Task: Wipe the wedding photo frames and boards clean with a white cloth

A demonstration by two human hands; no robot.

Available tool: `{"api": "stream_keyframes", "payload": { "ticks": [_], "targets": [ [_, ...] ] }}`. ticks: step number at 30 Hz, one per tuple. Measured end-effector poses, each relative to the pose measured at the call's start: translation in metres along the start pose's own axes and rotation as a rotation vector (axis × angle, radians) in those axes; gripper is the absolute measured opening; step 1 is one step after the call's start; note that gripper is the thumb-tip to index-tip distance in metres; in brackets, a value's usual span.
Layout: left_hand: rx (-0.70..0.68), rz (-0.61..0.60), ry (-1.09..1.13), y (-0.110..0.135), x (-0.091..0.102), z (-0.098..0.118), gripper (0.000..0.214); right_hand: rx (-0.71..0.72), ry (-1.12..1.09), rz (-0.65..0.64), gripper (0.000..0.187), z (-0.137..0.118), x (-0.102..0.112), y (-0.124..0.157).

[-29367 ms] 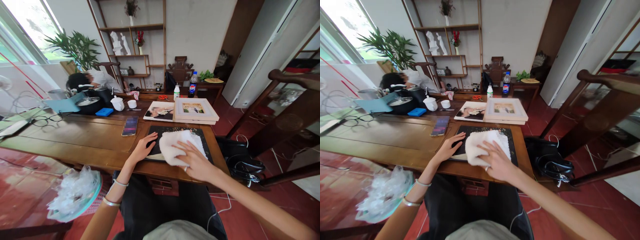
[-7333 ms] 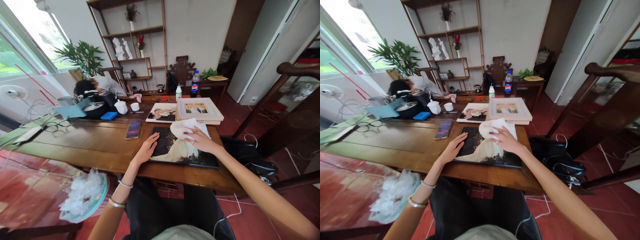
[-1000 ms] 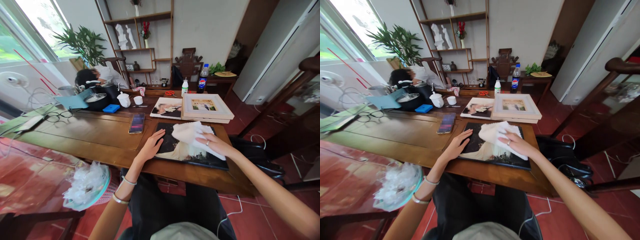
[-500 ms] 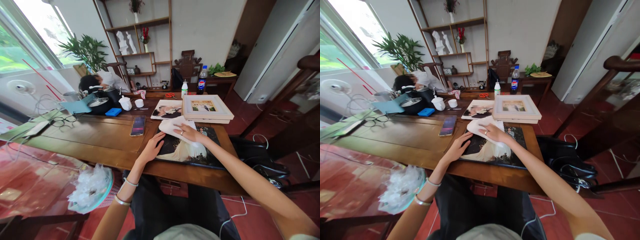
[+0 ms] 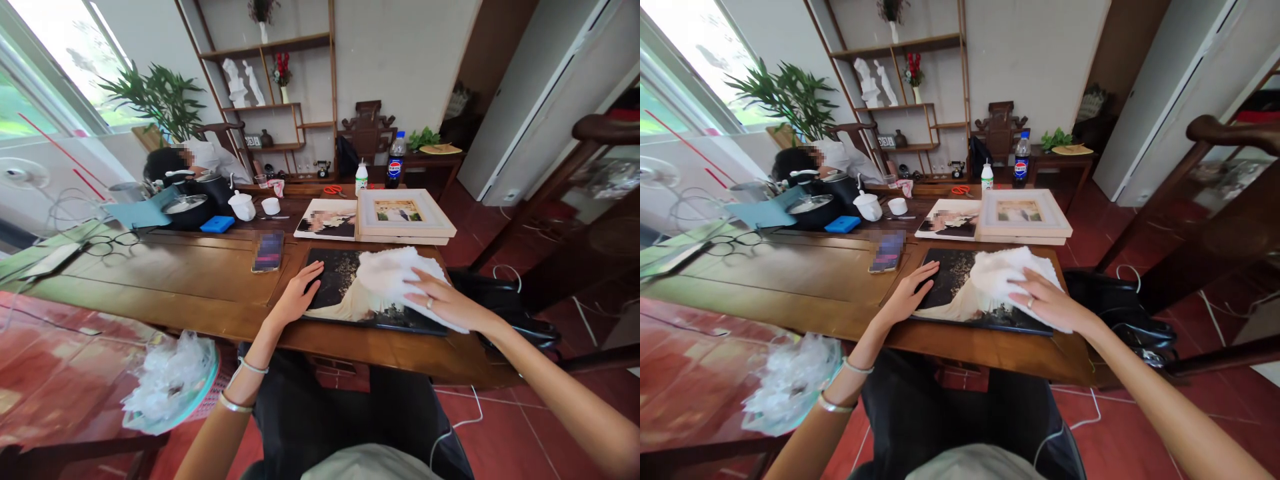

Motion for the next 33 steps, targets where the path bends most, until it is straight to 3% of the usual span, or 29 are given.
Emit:
{"api": "stream_keyframes", "payload": {
  "ticks": [4,7,10,13,16,20,24,29,33],
  "targets": [
    [0.003,-0.007,0.007,0.000,-0.001,0.000,0.039,0.099,-0.072,-0.170,0.046,-0.037,-0.010,0.042],
    [0.002,-0.008,0.009,0.000,-0.001,0.000,0.039,0.170,-0.141,-0.269,0.046,-0.049,-0.010,0.046],
    [0.005,-0.007,0.002,0.000,0.000,0.001,0.039,0.091,-0.195,-0.254,0.049,-0.034,-0.002,0.021],
    [0.002,-0.006,0.002,0.000,0.001,0.002,0.039,0.006,-0.264,-0.147,0.053,-0.012,0.008,-0.016],
    [-0.003,-0.003,0.010,0.000,0.001,0.002,0.038,0.010,-0.309,-0.056,0.057,0.001,0.014,-0.046],
    [-0.001,-0.005,0.023,0.001,0.001,0.001,0.038,0.031,-0.158,0.070,0.060,0.013,0.011,-0.062],
    [0.010,0.000,0.033,0.000,0.000,0.000,0.038,0.134,-0.031,0.054,0.056,-0.006,-0.003,-0.031],
    [0.011,0.000,0.028,0.000,0.001,0.001,0.039,0.243,-0.084,-0.201,0.043,-0.057,-0.014,0.030],
    [0.003,0.000,0.031,0.000,0.001,0.002,0.038,0.237,-0.144,-0.306,0.043,-0.061,-0.008,0.034]
  ]
}}
Point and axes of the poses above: each hand's wrist, its own y-axis away from the middle knuckle, its own x-axis out of the back of the hand, z = x × y, the point moved 7 cm from there along -y, towards the middle knuckle, and after that the axes turned 10 degrees about z, right-handed, at the moved point
